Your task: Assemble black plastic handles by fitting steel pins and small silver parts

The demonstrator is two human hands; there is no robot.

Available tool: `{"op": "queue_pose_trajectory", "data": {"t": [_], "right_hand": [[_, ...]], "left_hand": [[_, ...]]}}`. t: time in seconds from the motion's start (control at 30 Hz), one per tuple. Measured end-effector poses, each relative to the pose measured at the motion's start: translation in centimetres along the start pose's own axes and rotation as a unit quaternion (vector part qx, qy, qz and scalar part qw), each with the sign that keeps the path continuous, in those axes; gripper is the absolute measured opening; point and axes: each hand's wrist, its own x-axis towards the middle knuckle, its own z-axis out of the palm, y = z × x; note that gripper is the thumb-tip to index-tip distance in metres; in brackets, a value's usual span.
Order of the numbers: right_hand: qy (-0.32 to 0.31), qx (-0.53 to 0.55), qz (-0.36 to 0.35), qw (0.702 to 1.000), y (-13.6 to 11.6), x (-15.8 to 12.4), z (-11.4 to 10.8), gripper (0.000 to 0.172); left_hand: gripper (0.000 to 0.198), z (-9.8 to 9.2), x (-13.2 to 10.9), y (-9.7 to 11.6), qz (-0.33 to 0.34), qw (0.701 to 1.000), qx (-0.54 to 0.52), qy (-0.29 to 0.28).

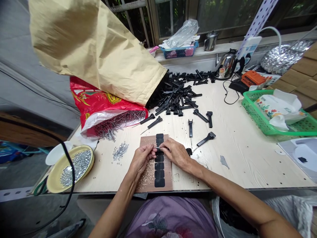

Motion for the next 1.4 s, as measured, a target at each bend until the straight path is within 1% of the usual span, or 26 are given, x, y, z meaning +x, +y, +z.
{"op": "queue_pose_trajectory", "data": {"t": [0.17,0.3,0.43,0.5,0.57,0.63,0.7,0.77,0.8,0.9,0.97,1.03,1.07,1.1,1.13,1.2,1.23,1.27,1.3,1.37,1.4], "right_hand": [[0.013,-0.032,0.026,0.999,0.2,-0.2,0.2,0.016],[0.029,-0.036,0.011,0.999,-0.1,-0.3,0.5,0.016],[0.025,-0.056,-0.008,0.998,0.0,-0.4,0.0,0.018],[0.024,-0.082,-0.006,0.996,0.7,-0.2,-0.4,0.02],[0.029,-0.108,0.001,0.994,1.7,0.4,-0.8,0.022],[0.033,-0.123,0.001,0.992,2.9,1.3,-1.2,0.023],[0.028,-0.129,-0.009,0.991,4.1,2.4,-1.5,0.023],[0.018,-0.141,-0.027,0.99,5.0,3.4,-1.6,0.024],[0.014,-0.147,-0.037,0.988,5.2,3.6,-1.6,0.024],[-0.009,-0.147,-0.084,0.985,5.1,3.0,-1.2,0.027],[-0.048,-0.129,-0.144,0.98,4.6,1.7,-0.8,0.03],[-0.102,-0.113,-0.221,0.963,4.2,0.9,-0.6,0.032],[-0.115,-0.111,-0.242,0.957,4.2,0.8,-0.7,0.032],[-0.114,-0.115,-0.242,0.957,4.3,1.1,-0.8,0.03],[-0.098,-0.124,-0.221,0.963,4.4,1.5,-1.0,0.029],[-0.052,-0.14,-0.148,0.978,4.7,2.2,-1.2,0.028],[-0.043,-0.144,-0.124,0.981,4.7,2.3,-1.3,0.028],[-0.056,-0.14,-0.13,0.98,4.6,2.2,-1.2,0.028],[-0.085,-0.13,-0.161,0.975,4.4,1.8,-1.1,0.03],[-0.169,-0.105,-0.265,0.943,3.9,1.0,-0.8,0.03],[-0.187,-0.097,-0.288,0.934,3.8,0.8,-0.7,0.03]], "left_hand": [[0.035,0.0,0.0,0.2,-0.003,1.0,0.011,0.0],[0.035,0.1,0.1,0.2,0.0,1.0,0.014,0.011],[0.037,0.1,0.2,0.0,0.004,1.0,0.027,0.002],[0.041,-0.2,0.2,0.0,0.03,0.998,0.057,0.008],[0.046,-0.6,0.3,0.0,0.07,0.991,0.113,0.027],[0.046,-1.0,0.4,0.1,0.124,0.973,0.188,0.057],[0.039,-1.3,0.4,0.1,0.187,0.943,0.259,0.092],[0.032,-1.4,0.3,0.0,0.24,0.917,0.294,0.119],[0.029,-1.4,0.3,-0.1,0.256,0.911,0.299,0.126],[0.027,-1.2,0.2,-0.5,0.271,0.905,0.296,0.138],[0.028,-1.2,0.2,-0.8,0.272,0.899,0.308,0.147],[0.029,-1.2,0.3,-1.0,0.27,0.896,0.318,0.154],[0.029,-1.2,0.3,-1.0,0.27,0.895,0.32,0.154],[0.029,-1.2,0.4,-1.1,0.269,0.896,0.319,0.153],[0.029,-1.2,0.4,-1.1,0.269,0.896,0.318,0.151],[0.029,-1.3,0.4,-1.1,0.269,0.897,0.318,0.149],[0.028,-1.3,0.3,-1.0,0.268,0.897,0.317,0.15],[0.028,-1.3,0.3,-1.0,0.268,0.898,0.316,0.152],[0.027,-1.3,0.3,-1.0,0.268,0.898,0.314,0.154],[0.027,-1.3,0.4,-1.1,0.267,0.896,0.319,0.155],[0.027,-1.3,0.4,-1.1,0.268,0.894,0.325,0.156]]}}
